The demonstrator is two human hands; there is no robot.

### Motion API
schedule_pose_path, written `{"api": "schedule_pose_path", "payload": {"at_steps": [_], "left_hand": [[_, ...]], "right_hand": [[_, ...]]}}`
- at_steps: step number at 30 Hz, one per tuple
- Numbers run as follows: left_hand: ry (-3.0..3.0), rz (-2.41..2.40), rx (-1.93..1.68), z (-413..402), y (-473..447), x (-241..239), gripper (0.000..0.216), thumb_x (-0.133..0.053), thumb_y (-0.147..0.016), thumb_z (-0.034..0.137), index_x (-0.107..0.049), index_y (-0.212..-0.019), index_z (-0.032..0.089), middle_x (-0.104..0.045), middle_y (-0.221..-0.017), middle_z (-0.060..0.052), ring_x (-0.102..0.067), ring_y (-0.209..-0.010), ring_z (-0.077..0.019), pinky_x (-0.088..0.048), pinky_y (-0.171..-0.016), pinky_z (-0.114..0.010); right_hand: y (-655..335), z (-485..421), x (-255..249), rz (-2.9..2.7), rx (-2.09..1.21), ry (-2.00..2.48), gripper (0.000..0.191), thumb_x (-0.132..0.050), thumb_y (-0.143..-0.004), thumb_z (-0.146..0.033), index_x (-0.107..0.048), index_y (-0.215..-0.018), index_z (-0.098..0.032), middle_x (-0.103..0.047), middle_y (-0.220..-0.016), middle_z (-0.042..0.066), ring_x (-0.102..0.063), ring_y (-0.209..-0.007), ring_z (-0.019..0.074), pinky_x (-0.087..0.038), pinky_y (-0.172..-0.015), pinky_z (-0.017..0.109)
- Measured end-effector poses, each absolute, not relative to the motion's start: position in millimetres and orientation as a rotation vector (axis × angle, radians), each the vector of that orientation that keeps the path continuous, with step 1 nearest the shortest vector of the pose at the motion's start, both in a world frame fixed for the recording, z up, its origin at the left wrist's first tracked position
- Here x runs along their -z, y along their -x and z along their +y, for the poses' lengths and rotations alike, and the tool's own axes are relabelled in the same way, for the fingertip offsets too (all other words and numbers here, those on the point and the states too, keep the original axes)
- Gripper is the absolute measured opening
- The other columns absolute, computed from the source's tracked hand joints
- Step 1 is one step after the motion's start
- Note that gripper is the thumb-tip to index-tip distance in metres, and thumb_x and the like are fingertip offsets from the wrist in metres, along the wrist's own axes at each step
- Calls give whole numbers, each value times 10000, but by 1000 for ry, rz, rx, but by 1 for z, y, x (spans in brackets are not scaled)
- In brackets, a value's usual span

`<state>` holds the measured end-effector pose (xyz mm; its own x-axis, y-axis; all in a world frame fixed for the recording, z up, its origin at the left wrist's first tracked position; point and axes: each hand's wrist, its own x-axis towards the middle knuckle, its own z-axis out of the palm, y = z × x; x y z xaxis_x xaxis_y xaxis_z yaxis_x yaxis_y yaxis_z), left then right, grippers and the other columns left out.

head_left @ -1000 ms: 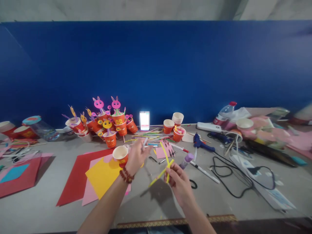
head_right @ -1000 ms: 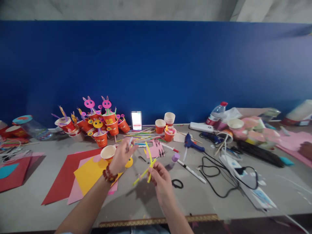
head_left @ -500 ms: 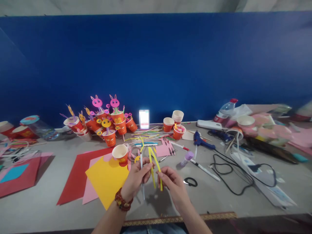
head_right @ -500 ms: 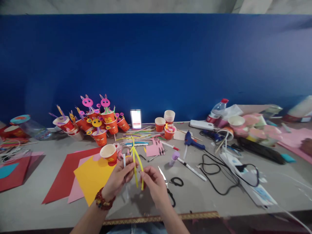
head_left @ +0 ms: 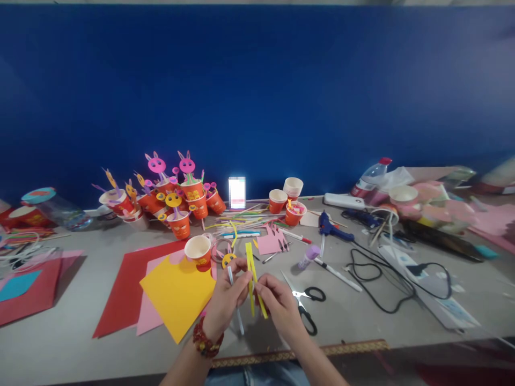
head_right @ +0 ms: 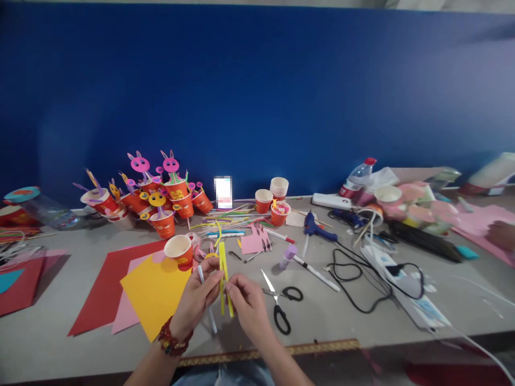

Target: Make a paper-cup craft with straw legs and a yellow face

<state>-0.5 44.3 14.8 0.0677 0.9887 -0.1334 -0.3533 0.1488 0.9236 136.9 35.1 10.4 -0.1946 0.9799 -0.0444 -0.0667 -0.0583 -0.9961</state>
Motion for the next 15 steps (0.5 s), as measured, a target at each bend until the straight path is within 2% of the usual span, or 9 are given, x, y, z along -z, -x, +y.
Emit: {"api": "schedule_pose_path", "payload": {"at_steps": [8,12,15], "left_hand": [[-935,964,-1209,43,2,-17,320,-648,-876,451,-606,-1007,161,-302,-451,137,-188,-388,-35,-145,-412,-187],[-917,956,-1196,46,1,-20,309,-675,-851,445,-624,-947,156,-319,-461,132,-187,-375,-25,-142,-396,-177],[-871,943,-1197,48,0,-22,318,-704,-815,455,-607,-889,162,-311,-452,141,-164,-360,-19,-132,-377,-168]], "right_hand": [[-136,37,-14,-1340,-1392,1109,314,-572,-857,-363,-467,-602,-214,-399,-492,-69,-356,-457,97,-298,-462,223],[-137,39,-12,-1325,-1453,1091,340,-597,-849,-409,-468,-605,-211,-383,-490,-76,-344,-438,89,-279,-439,219],[-137,40,-7,-1296,-1475,1101,432,-592,-870,-524,-463,-607,-206,-373,-499,-74,-348,-446,90,-274,-436,220]]}}
